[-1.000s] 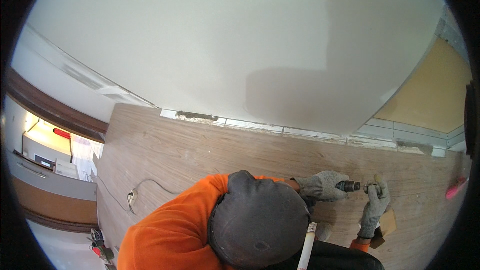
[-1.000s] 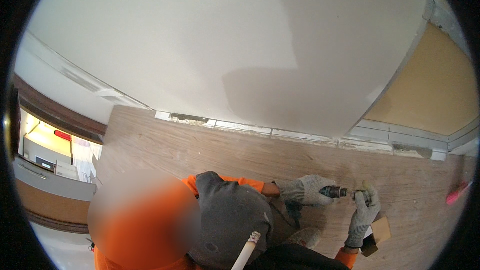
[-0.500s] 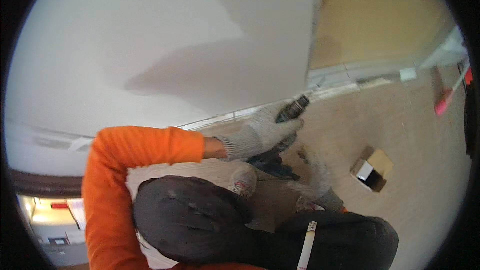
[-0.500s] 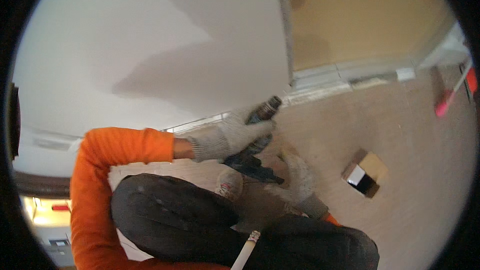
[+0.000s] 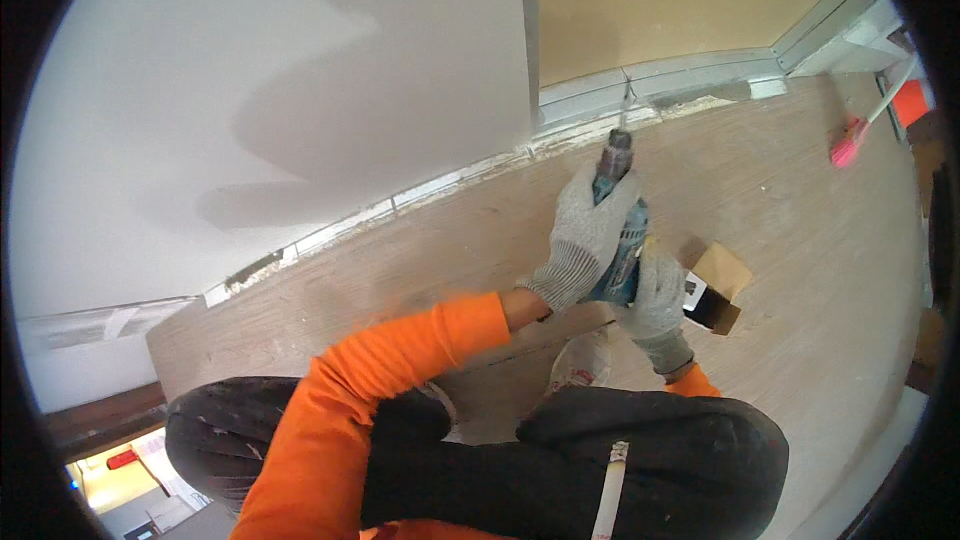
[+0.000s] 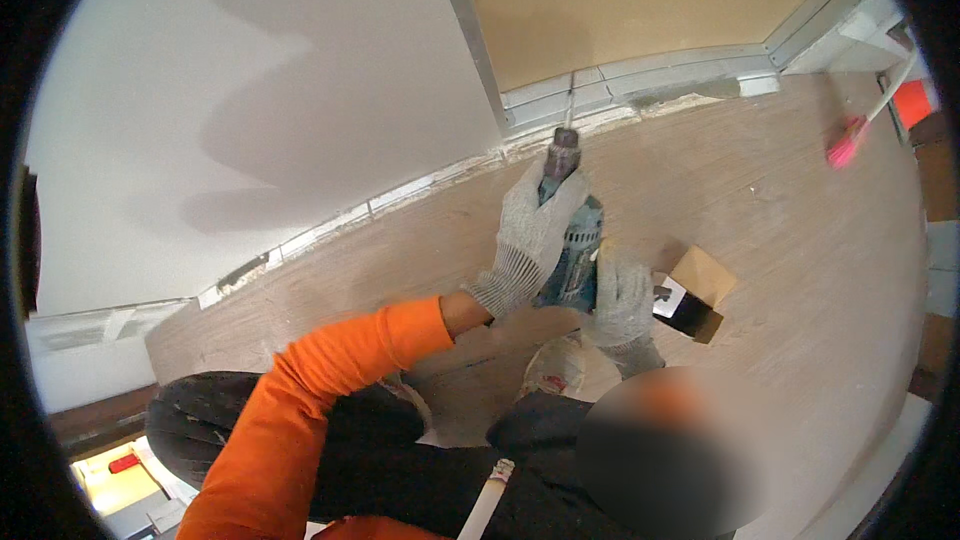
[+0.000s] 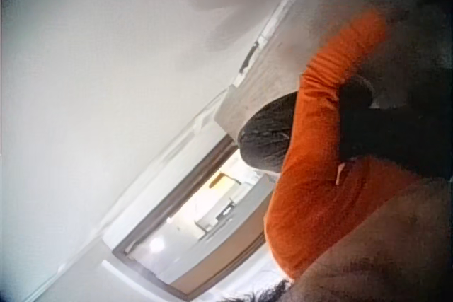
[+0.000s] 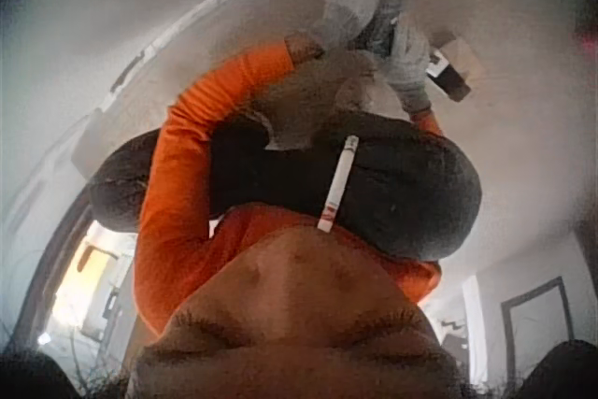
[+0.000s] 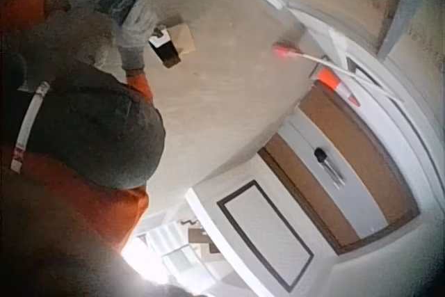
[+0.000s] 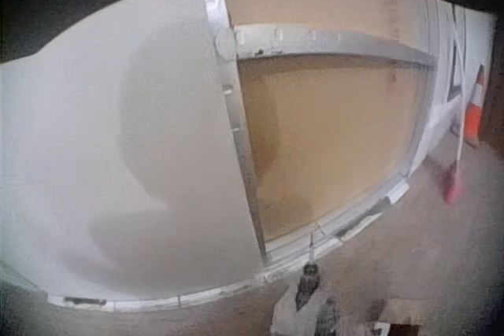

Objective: The person sits on the floor and uses a power drill to drive screws into a drywall panel, securing it to a metal stud frame. The person repeatedly picks up screws from a small box and fastens them along the bottom edge of the panel.

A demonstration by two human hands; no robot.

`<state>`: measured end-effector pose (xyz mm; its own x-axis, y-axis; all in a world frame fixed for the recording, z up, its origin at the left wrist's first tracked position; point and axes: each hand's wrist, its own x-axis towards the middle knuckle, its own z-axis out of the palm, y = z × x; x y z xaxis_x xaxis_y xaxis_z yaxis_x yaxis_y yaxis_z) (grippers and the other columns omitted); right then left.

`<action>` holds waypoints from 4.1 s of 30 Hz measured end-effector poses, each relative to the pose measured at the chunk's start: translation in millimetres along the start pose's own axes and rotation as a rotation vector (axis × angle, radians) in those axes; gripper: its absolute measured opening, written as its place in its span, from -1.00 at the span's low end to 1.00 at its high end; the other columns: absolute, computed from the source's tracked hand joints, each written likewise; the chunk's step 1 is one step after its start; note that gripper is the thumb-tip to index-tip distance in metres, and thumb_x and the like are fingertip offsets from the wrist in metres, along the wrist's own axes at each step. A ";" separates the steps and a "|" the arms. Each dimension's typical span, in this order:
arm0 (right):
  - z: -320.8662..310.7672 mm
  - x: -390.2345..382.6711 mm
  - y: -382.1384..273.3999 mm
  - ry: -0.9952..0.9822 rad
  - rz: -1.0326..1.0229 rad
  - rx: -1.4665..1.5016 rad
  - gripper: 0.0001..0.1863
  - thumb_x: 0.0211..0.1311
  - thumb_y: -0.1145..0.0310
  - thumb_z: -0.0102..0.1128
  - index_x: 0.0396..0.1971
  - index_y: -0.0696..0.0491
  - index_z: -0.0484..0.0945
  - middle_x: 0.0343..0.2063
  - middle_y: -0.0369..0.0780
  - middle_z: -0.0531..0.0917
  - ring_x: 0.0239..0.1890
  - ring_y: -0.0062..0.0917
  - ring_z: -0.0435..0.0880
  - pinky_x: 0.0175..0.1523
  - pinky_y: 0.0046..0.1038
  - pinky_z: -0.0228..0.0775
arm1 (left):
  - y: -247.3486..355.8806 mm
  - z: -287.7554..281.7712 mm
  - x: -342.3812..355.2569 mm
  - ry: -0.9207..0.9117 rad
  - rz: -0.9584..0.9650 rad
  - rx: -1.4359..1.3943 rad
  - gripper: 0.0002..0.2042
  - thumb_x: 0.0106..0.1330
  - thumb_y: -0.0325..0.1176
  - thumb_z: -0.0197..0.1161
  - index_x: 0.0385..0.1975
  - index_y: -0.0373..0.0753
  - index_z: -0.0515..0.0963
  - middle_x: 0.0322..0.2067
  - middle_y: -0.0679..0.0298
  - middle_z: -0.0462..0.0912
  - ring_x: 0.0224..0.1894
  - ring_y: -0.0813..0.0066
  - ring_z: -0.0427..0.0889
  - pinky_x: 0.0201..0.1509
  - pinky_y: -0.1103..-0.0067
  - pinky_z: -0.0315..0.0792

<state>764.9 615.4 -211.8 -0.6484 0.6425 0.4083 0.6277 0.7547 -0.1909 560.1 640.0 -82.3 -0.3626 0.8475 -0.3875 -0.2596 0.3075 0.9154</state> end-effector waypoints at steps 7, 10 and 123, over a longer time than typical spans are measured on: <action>31.4 -0.1 -2.5 -0.167 -0.113 0.021 -0.06 0.01 0.31 0.41 0.48 0.11 0.31 0.28 -0.03 0.52 0.23 -0.07 0.54 0.29 -0.07 0.39 | -105.6 -28.1 34.1 0.347 -0.087 -0.144 -0.69 0.49 -0.08 0.30 -0.30 -0.22 0.55 -0.49 0.41 0.49 -0.44 0.61 0.43 -0.34 0.50 0.40; 43.9 -2.8 -1.2 -0.244 -0.126 -0.008 -0.01 -0.03 0.33 0.39 0.52 0.08 0.25 0.29 -0.05 0.51 0.21 -0.09 0.55 0.29 -0.10 0.39 | -127.7 -29.1 40.3 0.318 -0.105 -0.211 -0.68 0.49 -0.07 0.29 -0.30 -0.24 0.54 -0.48 0.36 0.48 -0.43 0.56 0.39 -0.31 0.45 0.37; 120.3 40.0 -17.9 -0.314 -0.003 -0.113 -0.13 0.18 0.32 0.24 0.55 0.02 0.24 0.14 -0.17 0.54 0.06 -0.23 0.55 0.18 -0.13 0.42 | -183.7 -96.1 127.6 0.168 0.101 0.988 -0.56 0.66 -0.09 -0.14 0.21 -0.34 0.42 -0.01 -0.37 0.56 -0.09 -0.33 0.67 -0.07 -0.03 0.56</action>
<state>675.9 643.6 -299.4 -0.7405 0.6629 0.1107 0.6579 0.7486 -0.0821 475.5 650.1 -310.3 -0.4830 0.8411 -0.2435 0.6105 0.5228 0.5949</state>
